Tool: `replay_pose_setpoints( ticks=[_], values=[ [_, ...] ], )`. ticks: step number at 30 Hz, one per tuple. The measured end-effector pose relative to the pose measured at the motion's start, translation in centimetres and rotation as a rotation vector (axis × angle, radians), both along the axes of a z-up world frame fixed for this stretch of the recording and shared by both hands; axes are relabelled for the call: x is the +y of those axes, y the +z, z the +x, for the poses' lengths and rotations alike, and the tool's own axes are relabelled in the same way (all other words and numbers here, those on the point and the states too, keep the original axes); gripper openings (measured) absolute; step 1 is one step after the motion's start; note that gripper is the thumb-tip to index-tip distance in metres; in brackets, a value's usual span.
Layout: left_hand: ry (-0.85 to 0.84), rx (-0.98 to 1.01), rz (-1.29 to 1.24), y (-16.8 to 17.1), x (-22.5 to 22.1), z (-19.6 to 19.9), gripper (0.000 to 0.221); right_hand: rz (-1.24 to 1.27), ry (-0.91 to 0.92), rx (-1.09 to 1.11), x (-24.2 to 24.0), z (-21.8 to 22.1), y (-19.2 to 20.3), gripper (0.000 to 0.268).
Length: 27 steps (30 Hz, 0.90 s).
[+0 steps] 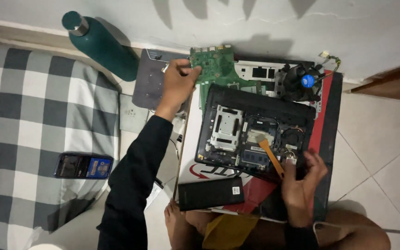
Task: Cleaning laptop components including the cooling fan and hard drive using a brush and a cloth.
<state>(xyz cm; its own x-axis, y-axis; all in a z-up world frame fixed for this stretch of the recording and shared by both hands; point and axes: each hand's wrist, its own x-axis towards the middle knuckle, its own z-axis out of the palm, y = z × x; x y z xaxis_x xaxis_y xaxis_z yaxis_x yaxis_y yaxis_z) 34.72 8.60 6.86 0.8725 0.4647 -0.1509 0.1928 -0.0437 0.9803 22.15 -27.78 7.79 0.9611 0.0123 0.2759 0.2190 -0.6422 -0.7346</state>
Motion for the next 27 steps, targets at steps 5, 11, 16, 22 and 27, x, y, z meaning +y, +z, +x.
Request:
replay_pose_setpoints(
  ticks=[5,11,16,22,27],
  values=[
    [-0.052,-0.082,0.171,-0.3,0.4,0.5,0.014,0.001,-0.073,0.432,-1.4,3.6,2.8,0.054],
    [-0.057,-0.021,0.129,-3.8,2.2,2.4,0.026,-0.166,-0.195,0.821,-3.2,7.9,-0.2,0.098],
    [-0.039,-0.008,0.030,-0.2,0.1,1.3,0.016,-0.025,-0.209,0.720,-1.6,7.2,0.4,0.087],
    [0.010,-0.002,-0.096,1.8,-1.8,0.8,0.006,0.135,-0.214,0.650,-2.2,6.5,0.0,0.078],
    [0.050,-0.062,-0.024,-2.2,-0.2,2.1,0.007,0.087,-0.238,0.651,-1.1,6.2,1.6,0.077]
  ],
)
